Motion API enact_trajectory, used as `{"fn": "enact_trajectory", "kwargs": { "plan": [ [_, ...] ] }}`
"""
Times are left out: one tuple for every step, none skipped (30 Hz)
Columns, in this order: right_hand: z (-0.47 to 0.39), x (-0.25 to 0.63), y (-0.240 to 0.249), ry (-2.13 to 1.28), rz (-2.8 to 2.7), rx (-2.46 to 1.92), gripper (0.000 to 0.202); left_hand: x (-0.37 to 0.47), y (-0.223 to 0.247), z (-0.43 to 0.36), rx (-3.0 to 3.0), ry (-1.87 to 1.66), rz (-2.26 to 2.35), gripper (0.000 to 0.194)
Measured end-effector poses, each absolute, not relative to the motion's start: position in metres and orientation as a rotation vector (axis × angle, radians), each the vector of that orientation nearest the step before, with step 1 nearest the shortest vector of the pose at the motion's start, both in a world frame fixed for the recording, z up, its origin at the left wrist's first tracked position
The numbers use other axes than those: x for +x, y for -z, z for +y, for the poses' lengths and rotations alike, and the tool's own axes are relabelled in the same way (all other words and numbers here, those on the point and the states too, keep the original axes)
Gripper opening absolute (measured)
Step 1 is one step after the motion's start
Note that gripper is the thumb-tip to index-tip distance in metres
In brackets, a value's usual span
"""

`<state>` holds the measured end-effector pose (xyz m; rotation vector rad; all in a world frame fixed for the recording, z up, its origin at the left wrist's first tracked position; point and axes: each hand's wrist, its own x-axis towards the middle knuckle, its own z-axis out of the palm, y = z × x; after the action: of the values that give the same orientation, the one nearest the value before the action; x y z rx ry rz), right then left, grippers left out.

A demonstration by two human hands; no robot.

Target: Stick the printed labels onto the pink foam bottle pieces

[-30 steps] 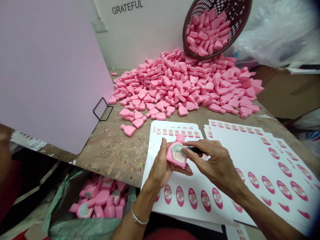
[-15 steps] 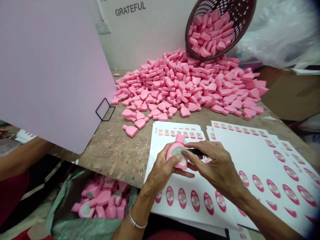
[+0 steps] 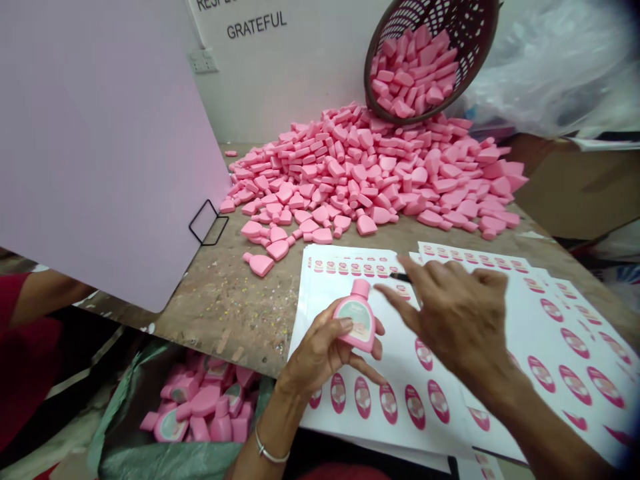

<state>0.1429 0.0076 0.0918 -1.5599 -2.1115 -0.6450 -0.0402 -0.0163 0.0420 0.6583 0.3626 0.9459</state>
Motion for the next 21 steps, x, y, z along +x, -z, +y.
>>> {"fn": "enact_trajectory", "kwargs": {
  "plan": [
    [0.010, 0.147, -0.091, 0.577, -2.075, -1.593, 0.045, -0.041, -0.043, -0.017, 0.643, -0.948, 0.371, 0.027],
    [0.012, 0.149, -0.090, 0.429, -2.047, -1.590, 0.047, -0.042, -0.044, -0.017, 0.636, -0.949, 0.382, 0.026],
    [0.012, 0.149, -0.087, 0.218, -2.022, -1.555, 0.049, -0.042, -0.045, -0.018, 0.636, -0.949, 0.394, 0.026],
    [0.012, 0.146, -0.083, -0.017, -1.995, -1.503, 0.052, -0.042, -0.047, -0.018, 0.644, -0.944, 0.404, 0.027],
    [0.010, 0.141, -0.079, -0.238, -1.962, -1.454, 0.057, -0.041, -0.047, -0.019, 0.657, -0.934, 0.417, 0.030],
    [0.009, 0.135, -0.074, -0.423, -1.928, -1.423, 0.063, -0.040, -0.048, -0.020, 0.673, -0.926, 0.432, 0.033],
    [0.008, 0.128, -0.069, -0.558, -1.892, -1.413, 0.067, -0.039, -0.047, -0.020, 0.690, -0.919, 0.446, 0.036],
    [0.009, 0.121, -0.064, -0.641, -1.854, -1.419, 0.069, -0.038, -0.047, -0.021, 0.703, -0.915, 0.461, 0.037],
    [0.010, 0.116, -0.059, -0.692, -1.819, -1.430, 0.068, -0.038, -0.045, -0.022, 0.710, -0.914, 0.475, 0.036],
    [0.013, 0.113, -0.055, -0.719, -1.785, -1.441, 0.065, -0.038, -0.044, -0.023, 0.709, -0.913, 0.487, 0.036],
    [0.017, 0.111, -0.052, -0.720, -1.753, -1.451, 0.063, -0.039, -0.042, -0.024, 0.703, -0.915, 0.500, 0.035],
    [0.022, 0.111, -0.050, -0.701, -1.732, -1.453, 0.063, -0.041, -0.040, -0.025, 0.694, -0.919, 0.515, 0.034],
    [0.026, 0.112, -0.048, -0.673, -1.727, -1.447, 0.064, -0.043, -0.038, -0.026, 0.684, -0.931, 0.539, 0.033],
    [0.031, 0.113, -0.048, -0.651, -1.736, -1.431, 0.064, -0.047, -0.036, -0.027, 0.678, -0.951, 0.574, 0.032],
    [0.035, 0.115, -0.047, -0.640, -1.752, -1.410, 0.062, -0.052, -0.033, -0.027, 0.679, -0.979, 0.626, 0.030],
    [0.038, 0.116, -0.046, -0.640, -1.770, -1.396, 0.059, -0.059, -0.028, -0.026, 0.696, -1.015, 0.704, 0.027],
    [0.042, 0.117, -0.044, -0.646, -1.792, -1.390, 0.054, -0.068, -0.023, -0.026, 0.744, -1.053, 0.827, 0.026],
    [0.045, 0.117, -0.041, -0.653, -1.823, -1.394, 0.049, -0.079, -0.016, -0.025, 0.840, -1.082, 1.020, 0.030],
    [0.048, 0.116, -0.038, -0.655, -1.861, -1.402, 0.044, -0.091, -0.009, -0.024, 0.963, -1.097, 1.262, 0.036],
    [0.051, 0.115, -0.034, -0.654, -1.908, -1.403, 0.040, -0.105, -0.002, -0.023, 1.097, -1.086, 1.531, 0.042],
    [0.053, 0.112, -0.030, -0.655, -1.962, -1.390, 0.037, -0.120, 0.005, -0.022, 1.223, -1.048, 1.802, 0.044]
  ]
}}
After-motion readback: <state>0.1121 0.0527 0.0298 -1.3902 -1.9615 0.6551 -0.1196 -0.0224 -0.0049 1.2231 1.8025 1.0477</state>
